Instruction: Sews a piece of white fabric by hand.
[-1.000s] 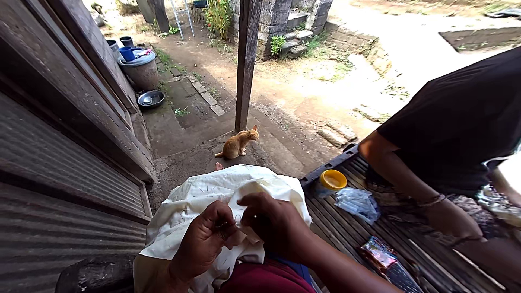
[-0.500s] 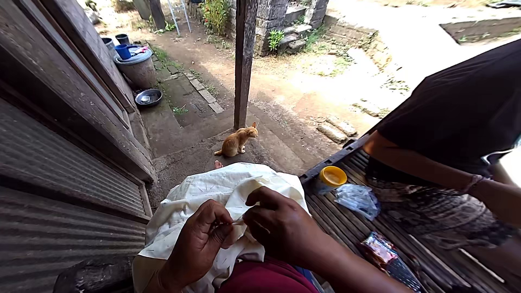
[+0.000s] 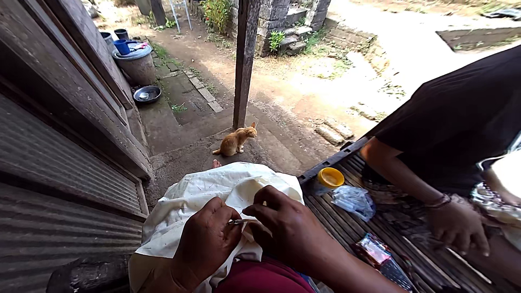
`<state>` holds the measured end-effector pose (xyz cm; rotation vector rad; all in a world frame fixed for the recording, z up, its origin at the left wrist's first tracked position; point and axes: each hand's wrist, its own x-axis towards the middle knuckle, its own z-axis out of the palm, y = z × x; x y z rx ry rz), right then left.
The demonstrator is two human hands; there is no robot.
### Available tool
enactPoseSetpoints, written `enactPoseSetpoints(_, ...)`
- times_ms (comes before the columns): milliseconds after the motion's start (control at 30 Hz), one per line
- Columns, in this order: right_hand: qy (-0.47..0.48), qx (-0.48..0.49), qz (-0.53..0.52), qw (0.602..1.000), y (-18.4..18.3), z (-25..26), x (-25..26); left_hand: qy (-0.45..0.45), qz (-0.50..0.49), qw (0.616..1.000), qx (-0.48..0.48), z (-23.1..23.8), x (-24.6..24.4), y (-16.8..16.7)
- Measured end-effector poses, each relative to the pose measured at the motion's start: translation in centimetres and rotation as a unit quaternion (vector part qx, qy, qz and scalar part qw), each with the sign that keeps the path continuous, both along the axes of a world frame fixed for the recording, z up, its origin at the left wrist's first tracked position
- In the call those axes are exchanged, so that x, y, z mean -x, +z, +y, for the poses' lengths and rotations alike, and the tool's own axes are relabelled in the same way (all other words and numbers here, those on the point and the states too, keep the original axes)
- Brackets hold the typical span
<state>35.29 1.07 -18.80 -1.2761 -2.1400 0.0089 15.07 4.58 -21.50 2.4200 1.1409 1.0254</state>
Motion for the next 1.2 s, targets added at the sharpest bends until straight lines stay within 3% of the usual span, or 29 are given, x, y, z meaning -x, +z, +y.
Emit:
enactPoseSetpoints(233, 0.003, -0.017, -0.002, 1.0, -0.1, 0.4, 0.6, -0.012, 0.001, 1.0, -0.008, -0.1, 0.0, -0.1)
enactPoseSetpoints(367, 0.011, -0.015, 0.035, 0.999, 0.0, 0.7, 0.3, -0.118, -0.117, 0.983, 0.082, 0.7, 0.6, -0.5)
enactPoseSetpoints(467, 0.046, 0.012, 0.094, 0.994, 0.1, 0.7, 0.1, -0.227, -0.215, 0.93, 0.194, 1.1, 0.6, -0.6)
enactPoseSetpoints(567, 0.093, 0.049, 0.145, 0.984, 0.2, 0.9, -0.3, -0.331, -0.272, 0.829, 0.359, 1.0, 0.4, -0.1)
enactPoseSetpoints(667, 0.127, 0.064, 0.179, 0.973, 0.1, 1.1, -0.7, -0.378, -0.303, 0.754, 0.445, 0.9, 0.3, -0.2)
enactPoseSetpoints(800, 0.131, 0.053, 0.194, 0.971, -0.4, 1.2, -0.8, -0.381, -0.318, 0.716, 0.491, 1.1, 0.3, -0.7)
enactPoseSetpoints(967, 0.129, 0.043, 0.212, 0.968, -1.1, 1.4, -0.7, -0.337, -0.34, 0.708, 0.519, 0.8, 0.3, -0.5)
enactPoseSetpoints(1200, 0.224, 0.056, 0.245, 0.942, -1.7, 2.4, -1.7, -0.342, -0.347, 0.688, 0.538, 0.9, 0.6, -0.5)
